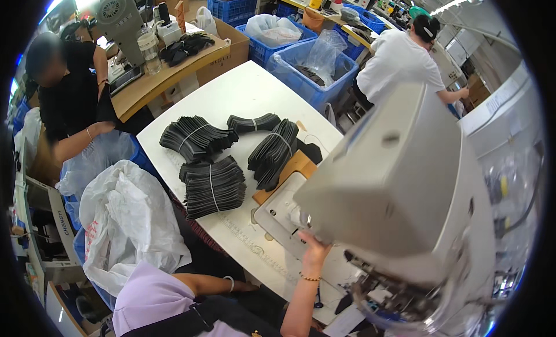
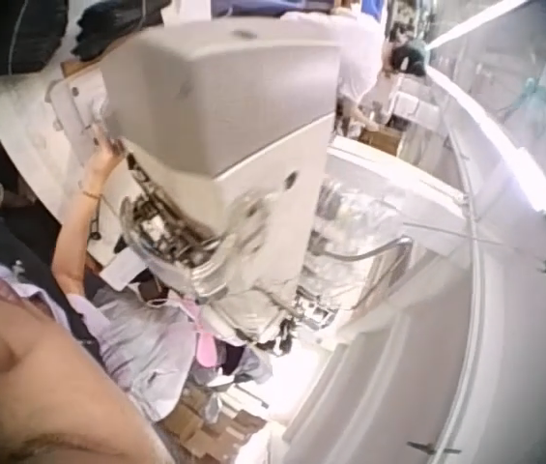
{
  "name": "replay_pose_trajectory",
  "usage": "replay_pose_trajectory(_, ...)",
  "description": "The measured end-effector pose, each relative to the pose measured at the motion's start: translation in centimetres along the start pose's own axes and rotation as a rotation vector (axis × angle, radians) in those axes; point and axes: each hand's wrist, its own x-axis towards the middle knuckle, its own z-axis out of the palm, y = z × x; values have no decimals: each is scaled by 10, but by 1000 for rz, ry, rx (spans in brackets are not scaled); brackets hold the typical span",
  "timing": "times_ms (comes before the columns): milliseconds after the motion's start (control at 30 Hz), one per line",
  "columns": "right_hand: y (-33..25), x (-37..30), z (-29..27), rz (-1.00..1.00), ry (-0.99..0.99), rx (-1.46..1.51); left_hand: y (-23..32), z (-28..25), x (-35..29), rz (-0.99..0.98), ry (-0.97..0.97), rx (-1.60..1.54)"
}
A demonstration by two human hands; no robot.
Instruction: The recorder is sorting and stitching black shoe components at a sewing machine station in a factory.
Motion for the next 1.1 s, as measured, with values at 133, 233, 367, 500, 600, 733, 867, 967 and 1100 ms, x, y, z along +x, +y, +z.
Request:
replay_pose_trajectory(133, -10, -10, 7, 49, 50, 11, 6, -5, 31, 139, 24, 54)
replay_pose_trajectory(233, -6, -9, 10, -60, 47, 8, -16, -36, 49, 240, 62, 158)
replay_pose_trajectory(367, 11, 1, 4, -223, 127, -4, -63, -50, -2, 336, 10, 299)
replay_pose_trajectory(500, 16, 30, -11, -341, 80, -19, -85, -58, -50, 464, -72, 405)
replay_pose_trajectory(600, 8, 35, -9, -305, 63, -64, -99, -53, -90, 547, -127, 463)
replay_pose_trajectory(733, 13, 50, -28, -322, 23, 1, -110, -70, -56, 648, -79, 594)
replay_pose_trajectory(867, 32, 27, -27, -213, 108, 74, -98, -130, 38, 695, 60, 751)
replay_pose_trajectory(967, 30, -4, -6, -234, 76, 79, -84, -150, 94, 671, 167, 829)
replay_pose_trajectory(1100, 74, 13, -138, -168, -99, -482, -66, -154, 128, 632, 259, 917)
